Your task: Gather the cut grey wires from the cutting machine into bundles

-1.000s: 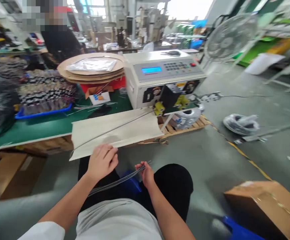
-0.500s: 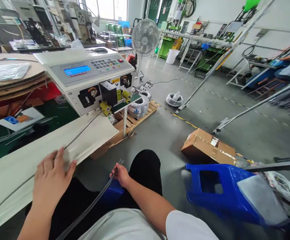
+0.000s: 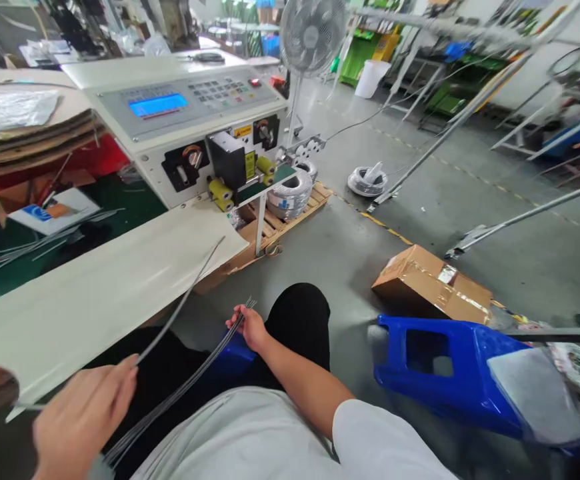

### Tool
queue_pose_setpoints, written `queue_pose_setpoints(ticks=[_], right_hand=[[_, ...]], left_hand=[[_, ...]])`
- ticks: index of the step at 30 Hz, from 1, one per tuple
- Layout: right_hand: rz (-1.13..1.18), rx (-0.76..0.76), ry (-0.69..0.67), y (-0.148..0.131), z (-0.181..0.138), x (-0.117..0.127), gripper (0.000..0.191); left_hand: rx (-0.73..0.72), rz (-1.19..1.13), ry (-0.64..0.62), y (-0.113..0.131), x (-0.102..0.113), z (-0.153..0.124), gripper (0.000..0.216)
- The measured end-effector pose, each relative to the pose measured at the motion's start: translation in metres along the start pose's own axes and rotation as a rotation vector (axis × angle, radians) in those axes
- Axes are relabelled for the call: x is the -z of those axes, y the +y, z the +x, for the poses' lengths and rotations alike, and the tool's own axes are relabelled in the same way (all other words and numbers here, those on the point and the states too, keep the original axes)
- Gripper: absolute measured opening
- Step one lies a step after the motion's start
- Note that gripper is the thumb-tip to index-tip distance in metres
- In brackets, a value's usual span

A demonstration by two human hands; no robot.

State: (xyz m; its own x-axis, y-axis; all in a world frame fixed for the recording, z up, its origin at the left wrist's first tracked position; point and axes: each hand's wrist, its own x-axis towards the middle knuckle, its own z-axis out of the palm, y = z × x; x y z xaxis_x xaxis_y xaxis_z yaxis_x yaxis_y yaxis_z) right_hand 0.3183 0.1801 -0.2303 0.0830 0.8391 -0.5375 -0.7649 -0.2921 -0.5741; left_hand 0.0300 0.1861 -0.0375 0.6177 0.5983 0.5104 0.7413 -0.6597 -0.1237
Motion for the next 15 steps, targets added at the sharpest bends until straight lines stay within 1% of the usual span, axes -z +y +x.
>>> queue_pose_setpoints(ticks=[1,3,4,6,8,11,13,15], right_hand=[[0.009,0.001,-0.016,-0.003,-0.003,-0.001,0.037],[0.022,-0.012,-0.036,-0.009,-0.007,-0.004,0.034],[0.028,-0.027,-0.038,-0.011,-0.008,-0.005,0.031],[0.043,-0.068,-0.041,-0.014,-0.01,-0.007,0.026],[0.054,-0.105,-0.039,-0.013,-0.01,-0.007,0.023],[0.053,-0.118,-0.018,-0.01,-0.011,-0.008,0.022],[0.041,-0.102,-0.011,-0.01,-0.013,-0.009,0.023],[0.026,-0.088,-0.006,-0.01,-0.014,-0.01,0.025]], left_hand=[[-0.045,-0.025,-0.033,0.011,0.003,-0.008,0.036],[-0.062,-0.07,-0.13,0.036,0.005,-0.024,0.034],[-0.043,-0.091,-0.182,0.049,0.004,-0.032,0.029],[0.04,-0.127,-0.311,0.071,0.0,-0.046,0.019],[0.139,-0.149,-0.434,0.085,-0.005,-0.058,0.017],[0.265,-0.167,-0.576,0.093,-0.007,-0.071,0.022],[0.317,-0.168,-0.626,0.092,-0.005,-0.076,0.025],[0.348,-0.165,-0.65,0.088,-0.003,-0.078,0.027]])
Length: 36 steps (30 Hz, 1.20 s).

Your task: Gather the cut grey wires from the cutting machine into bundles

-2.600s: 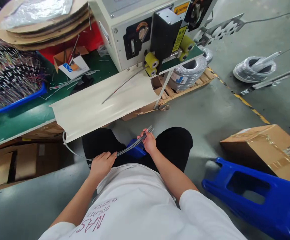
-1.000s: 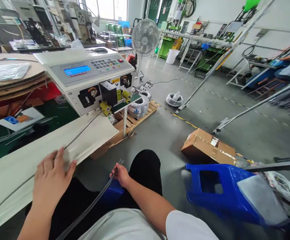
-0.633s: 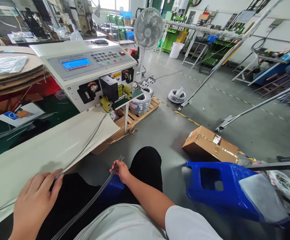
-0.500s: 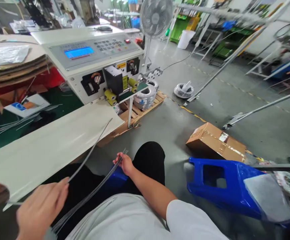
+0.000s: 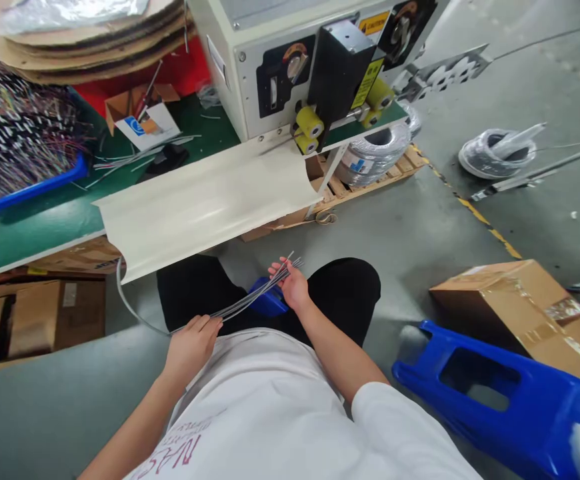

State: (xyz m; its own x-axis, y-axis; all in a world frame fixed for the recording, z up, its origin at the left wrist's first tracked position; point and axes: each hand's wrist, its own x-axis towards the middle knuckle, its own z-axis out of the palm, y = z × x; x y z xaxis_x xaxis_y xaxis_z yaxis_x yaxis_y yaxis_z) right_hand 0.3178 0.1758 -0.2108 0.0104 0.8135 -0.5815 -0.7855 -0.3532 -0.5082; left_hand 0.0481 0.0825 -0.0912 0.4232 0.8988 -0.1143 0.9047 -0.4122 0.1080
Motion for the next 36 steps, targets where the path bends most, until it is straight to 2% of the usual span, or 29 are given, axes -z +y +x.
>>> queue_pose_setpoints(ticks=[9,13,16,18,20,24,26,28,31,34,36], right_hand=[[-0.011,0.017,-0.029,0.006,0.003,-0.002,0.022],[-0.069,0.002,0.009,0.014,0.006,0.002,0.025],[-0.064,-0.019,0.03,0.015,0.013,0.004,0.027],[-0.048,-0.011,0.014,0.013,0.015,0.003,0.027],[-0.047,0.01,-0.025,0.011,0.013,0.002,0.029],[-0.103,0.072,-0.072,0.007,0.008,0.004,0.034],[-0.105,0.098,-0.06,0.003,0.007,0.006,0.034],[-0.07,0.087,-0.065,-0.004,0.004,0.007,0.033],[-0.011,0.023,-0.125,-0.016,-0.003,0.005,0.031],[0.025,0.019,-0.173,-0.021,-0.005,0.003,0.026],[0.007,0.049,-0.158,-0.019,-0.002,0.003,0.022]], left_hand=[[0.04,0.012,0.011,-0.008,-0.006,-0.001,0.03],[0.088,0.081,0.129,-0.02,-0.02,-0.009,0.033],[0.081,0.092,0.164,-0.025,-0.037,0.005,0.043],[0.012,0.035,0.092,-0.016,-0.047,0.03,0.054],[-0.052,-0.042,-0.046,0.005,-0.054,0.063,0.06],[-0.084,-0.181,-0.328,0.057,-0.063,0.128,0.054],[-0.062,-0.233,-0.409,0.073,-0.066,0.149,0.051],[-0.04,-0.346,-0.43,0.079,-0.066,0.162,0.049],[-0.043,-0.538,-0.421,0.074,-0.061,0.171,0.048],[-0.034,-0.608,-0.465,0.065,-0.058,0.176,0.055],[-0.025,-0.632,-0.489,0.06,-0.06,0.178,0.056]])
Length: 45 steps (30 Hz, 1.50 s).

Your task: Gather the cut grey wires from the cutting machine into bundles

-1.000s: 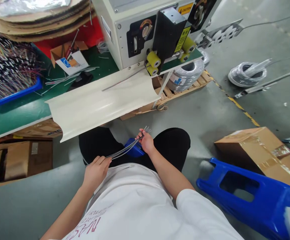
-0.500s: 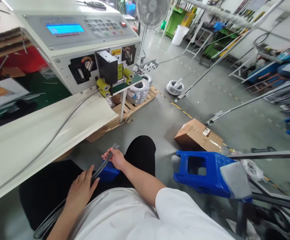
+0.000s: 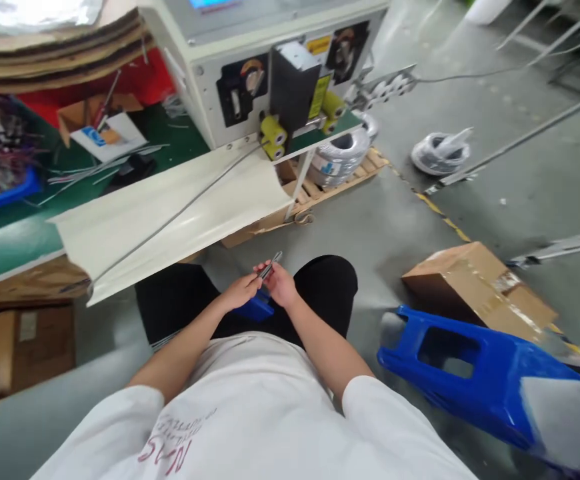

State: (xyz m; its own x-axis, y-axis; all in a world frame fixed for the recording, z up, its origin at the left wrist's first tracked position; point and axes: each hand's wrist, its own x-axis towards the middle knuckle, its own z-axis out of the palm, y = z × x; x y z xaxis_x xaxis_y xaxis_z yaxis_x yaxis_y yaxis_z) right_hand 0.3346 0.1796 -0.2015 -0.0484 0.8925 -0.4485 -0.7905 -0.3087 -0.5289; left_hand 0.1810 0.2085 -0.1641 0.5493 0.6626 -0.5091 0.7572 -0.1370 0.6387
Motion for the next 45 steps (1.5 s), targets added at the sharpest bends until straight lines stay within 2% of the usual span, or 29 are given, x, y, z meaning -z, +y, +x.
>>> queue_pose_setpoints(ticks=[4,8,11,14,17,18,20,22,25,28,30,32,35,37,39,42,45], right_hand=[[-0.121,0.043,0.062,0.009,0.004,0.001,0.024],[-0.187,0.058,0.072,0.016,0.006,0.002,0.026],[-0.147,0.048,0.118,0.02,0.008,0.004,0.026],[-0.057,0.002,0.142,0.021,0.009,0.005,0.023],[0.001,-0.033,0.142,0.018,0.009,0.004,0.017],[0.009,-0.035,0.136,0.017,0.009,0.003,0.015],[0.019,-0.029,0.103,0.015,0.008,0.0,0.014],[0.02,-0.019,0.062,0.014,0.007,-0.001,0.015],[-0.022,-0.005,0.034,0.013,0.005,0.0,0.017],[-0.068,-0.006,0.04,0.013,0.004,0.002,0.021],[-0.078,-0.001,0.058,0.014,0.004,0.002,0.025],[-0.082,0.011,0.08,0.014,0.004,0.002,0.029],[-0.074,0.022,0.099,0.014,0.005,0.0,0.031],[-0.053,0.026,0.108,0.015,0.004,-0.002,0.03],[-0.028,0.03,0.131,0.015,0.004,-0.004,0.028],[-0.004,0.028,0.163,0.016,0.003,-0.006,0.023],[0.007,0.011,0.173,0.017,0.002,-0.007,0.018]], left_hand=[[0.028,0.044,0.024,-0.004,-0.005,0.001,0.046],[0.048,0.159,0.079,0.004,-0.011,-0.008,0.043],[0.036,0.249,0.174,0.018,-0.001,-0.026,0.039],[-0.088,0.352,0.379,0.037,0.031,-0.05,0.034],[-0.273,0.496,0.745,0.052,0.077,-0.071,0.034],[-0.28,0.537,0.864,0.055,0.093,-0.074,0.035],[-0.197,0.59,1.019,0.057,0.121,-0.075,0.041],[-0.092,0.617,1.075,0.055,0.14,-0.07,0.051],[-0.014,0.633,1.053,0.044,0.149,-0.065,0.062],[0.033,0.646,0.987,0.031,0.144,-0.073,0.062],[0.037,0.657,0.932,0.022,0.14,-0.085,0.055],[-0.016,0.648,0.909,0.014,0.136,-0.101,0.039],[-0.172,0.633,0.955,0.007,0.121,-0.124,0.02],[-0.244,0.651,0.936,0.005,0.101,-0.137,0.015],[-0.234,0.661,0.823,0.003,0.074,-0.146,0.017],[-0.1,0.647,0.615,-0.002,0.032,-0.149,0.029],[0.02,0.616,0.495,-0.013,0.001,-0.148,0.035]])
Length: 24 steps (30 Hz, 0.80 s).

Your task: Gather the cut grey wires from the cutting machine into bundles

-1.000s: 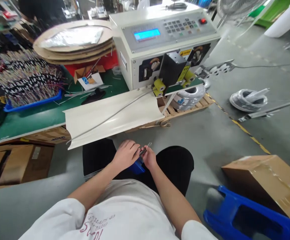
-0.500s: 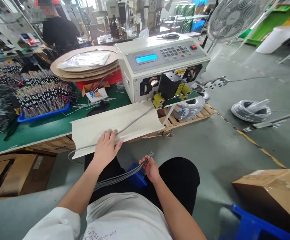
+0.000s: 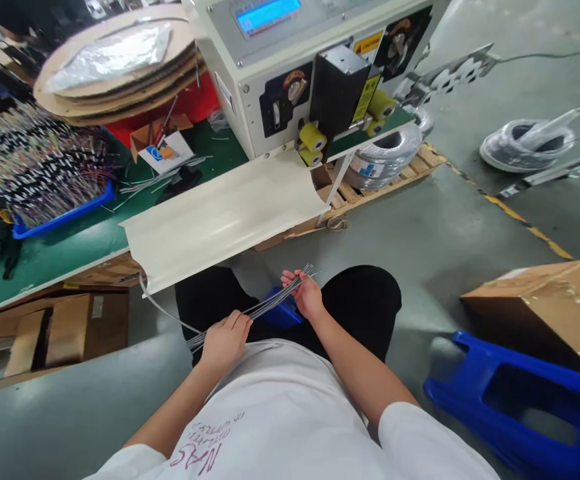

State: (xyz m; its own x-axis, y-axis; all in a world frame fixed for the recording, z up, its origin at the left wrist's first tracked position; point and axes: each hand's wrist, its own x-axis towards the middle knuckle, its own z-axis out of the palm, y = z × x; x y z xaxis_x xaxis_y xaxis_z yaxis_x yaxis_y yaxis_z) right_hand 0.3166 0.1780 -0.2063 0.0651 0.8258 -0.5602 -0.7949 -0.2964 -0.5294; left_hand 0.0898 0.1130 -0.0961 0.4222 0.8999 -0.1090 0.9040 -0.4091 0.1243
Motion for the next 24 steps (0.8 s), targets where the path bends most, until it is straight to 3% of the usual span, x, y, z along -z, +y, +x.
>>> queue_pose_setpoints(ticks=[4,9,19,24], right_hand=[[0.022,-0.028,0.019,0.0,-0.002,0.0,0.012],[0.04,-0.036,0.034,0.001,-0.001,0.001,0.013],[-0.001,0.038,-0.005,0.01,0.002,0.002,0.02],[0.058,0.05,0.028,0.019,0.001,0.001,0.016]], left_hand=[[0.119,-0.008,-0.073,0.0,-0.017,-0.008,0.037],[0.232,-0.054,-0.136,-0.001,-0.017,-0.009,0.037],[0.167,0.027,-0.103,0.003,-0.025,-0.006,0.041],[0.134,0.094,-0.068,-0.024,-0.012,-0.025,0.038]])
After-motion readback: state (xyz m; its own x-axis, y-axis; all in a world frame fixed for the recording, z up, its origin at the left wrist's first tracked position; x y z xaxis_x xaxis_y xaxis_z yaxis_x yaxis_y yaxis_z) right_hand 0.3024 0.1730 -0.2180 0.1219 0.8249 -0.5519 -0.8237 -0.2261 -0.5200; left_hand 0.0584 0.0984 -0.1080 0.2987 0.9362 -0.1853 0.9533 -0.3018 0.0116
